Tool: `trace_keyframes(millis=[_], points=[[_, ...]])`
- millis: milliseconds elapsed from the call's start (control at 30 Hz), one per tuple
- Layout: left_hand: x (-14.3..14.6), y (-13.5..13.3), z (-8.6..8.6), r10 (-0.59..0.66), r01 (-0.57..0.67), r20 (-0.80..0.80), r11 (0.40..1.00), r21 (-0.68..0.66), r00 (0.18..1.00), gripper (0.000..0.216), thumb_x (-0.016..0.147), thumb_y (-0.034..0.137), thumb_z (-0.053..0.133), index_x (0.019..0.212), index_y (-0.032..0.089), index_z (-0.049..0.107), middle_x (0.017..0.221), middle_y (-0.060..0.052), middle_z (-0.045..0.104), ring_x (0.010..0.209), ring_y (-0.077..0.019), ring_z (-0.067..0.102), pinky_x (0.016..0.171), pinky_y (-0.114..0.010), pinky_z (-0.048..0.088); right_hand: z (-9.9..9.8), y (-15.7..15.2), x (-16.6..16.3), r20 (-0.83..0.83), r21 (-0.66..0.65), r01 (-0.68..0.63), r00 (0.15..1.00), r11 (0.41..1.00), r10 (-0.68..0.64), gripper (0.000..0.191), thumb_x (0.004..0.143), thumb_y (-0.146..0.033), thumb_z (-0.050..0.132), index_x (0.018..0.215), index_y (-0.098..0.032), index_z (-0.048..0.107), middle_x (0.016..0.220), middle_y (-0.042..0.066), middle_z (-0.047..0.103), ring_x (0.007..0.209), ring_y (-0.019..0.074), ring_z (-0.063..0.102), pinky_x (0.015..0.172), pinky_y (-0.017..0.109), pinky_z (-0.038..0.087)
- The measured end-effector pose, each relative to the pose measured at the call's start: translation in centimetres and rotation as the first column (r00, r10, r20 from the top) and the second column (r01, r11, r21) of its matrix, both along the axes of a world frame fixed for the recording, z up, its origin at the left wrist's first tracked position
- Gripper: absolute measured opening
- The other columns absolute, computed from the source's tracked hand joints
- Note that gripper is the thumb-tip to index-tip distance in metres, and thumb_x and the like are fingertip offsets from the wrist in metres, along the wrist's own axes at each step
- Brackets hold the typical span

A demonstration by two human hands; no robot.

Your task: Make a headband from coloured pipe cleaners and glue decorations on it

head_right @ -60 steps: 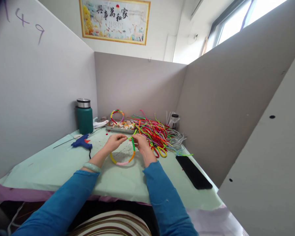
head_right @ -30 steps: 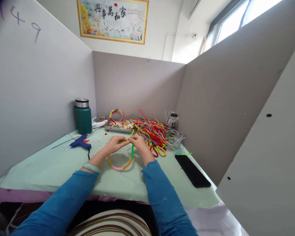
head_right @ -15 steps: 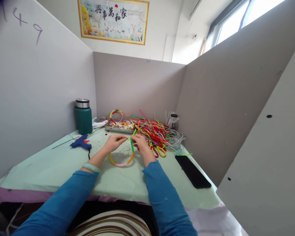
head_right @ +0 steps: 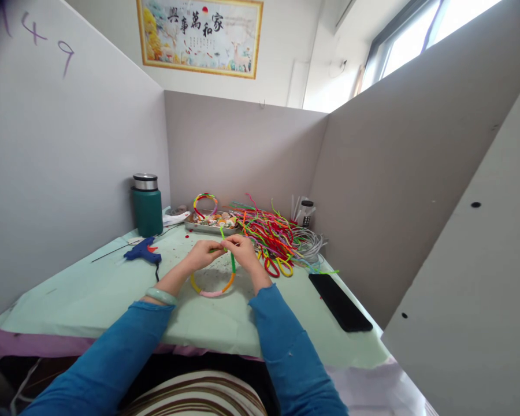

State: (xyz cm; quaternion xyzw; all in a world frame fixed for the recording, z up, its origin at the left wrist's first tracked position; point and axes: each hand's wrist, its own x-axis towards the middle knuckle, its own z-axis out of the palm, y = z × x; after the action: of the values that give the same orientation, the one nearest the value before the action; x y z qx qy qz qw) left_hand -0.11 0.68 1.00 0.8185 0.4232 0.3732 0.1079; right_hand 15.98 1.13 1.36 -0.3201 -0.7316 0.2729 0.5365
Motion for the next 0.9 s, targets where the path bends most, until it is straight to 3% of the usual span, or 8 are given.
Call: trace_keyframes(millis=[333, 500, 700, 900], points=[[0.3, -0.7, 0.2, -0.074, 0.072, 0.029, 0.995, 0.071, 0.997, 0.032, 0.077, 0.042, 0.054, 0.071, 0.014, 0.069, 0.065, 0.000, 0.064, 0.060, -0.0102, 0.051, 0.058, -0.020, 0.036, 0.3, -0.1, 0.0, -0.213, -0.281, -0.158, 0.972, 0.947, 0.099, 0.024, 0.062, -0.036, 0.068, 0.060, -0.016, 0.055, 0.057, -0.005, 0.047, 0.054, 0.0077, 0.039, 0.053, 0.022, 0.031], [0.4, -1.1, 0.5, -0.103, 0.102, 0.010, 0.990, 0.100, 0.995, 0.030, 0.079, 0.037, 0.052, 0.072, 0.014, 0.069, 0.063, 0.000, 0.062, 0.059, -0.0101, 0.050, 0.058, -0.020, 0.035, -0.2, 0.4, 0.1, -0.333, -0.421, -0.254, 0.936, 0.871, 0.112, 0.024, 0.060, -0.035, 0.070, 0.062, -0.017, 0.054, 0.057, -0.005, 0.047, 0.052, 0.0073, 0.041, 0.052, 0.022, 0.033], [0.4, -1.2, 0.6, -0.065, 0.061, 0.056, 0.996, 0.071, 0.996, 0.030, 0.079, 0.039, 0.052, 0.078, 0.013, 0.068, 0.062, 0.000, 0.061, 0.056, -0.0098, 0.047, 0.055, -0.020, 0.034, -0.1, 0.2, 0.0, -0.311, -0.652, -0.192, 0.950, 0.733, -0.028, 0.021, 0.055, -0.027, 0.071, 0.062, -0.017, 0.054, 0.052, -0.005, 0.045, 0.048, 0.0078, 0.041, 0.048, 0.023, 0.035], [0.3, -0.9, 0.5, -0.067, 0.058, 0.094, 0.994, 0.093, 0.993, 0.029, 0.079, 0.037, 0.052, 0.095, 0.016, 0.065, 0.057, 0.003, 0.057, 0.051, -0.0086, 0.043, 0.053, -0.020, 0.033, 0.0, 0.1, -0.2, -0.300, -0.724, -0.184, 0.952, 0.665, -0.064, 0.018, 0.059, -0.026, 0.067, 0.060, -0.018, 0.051, 0.049, -0.004, 0.047, 0.047, 0.0091, 0.042, 0.048, 0.024, 0.036]])
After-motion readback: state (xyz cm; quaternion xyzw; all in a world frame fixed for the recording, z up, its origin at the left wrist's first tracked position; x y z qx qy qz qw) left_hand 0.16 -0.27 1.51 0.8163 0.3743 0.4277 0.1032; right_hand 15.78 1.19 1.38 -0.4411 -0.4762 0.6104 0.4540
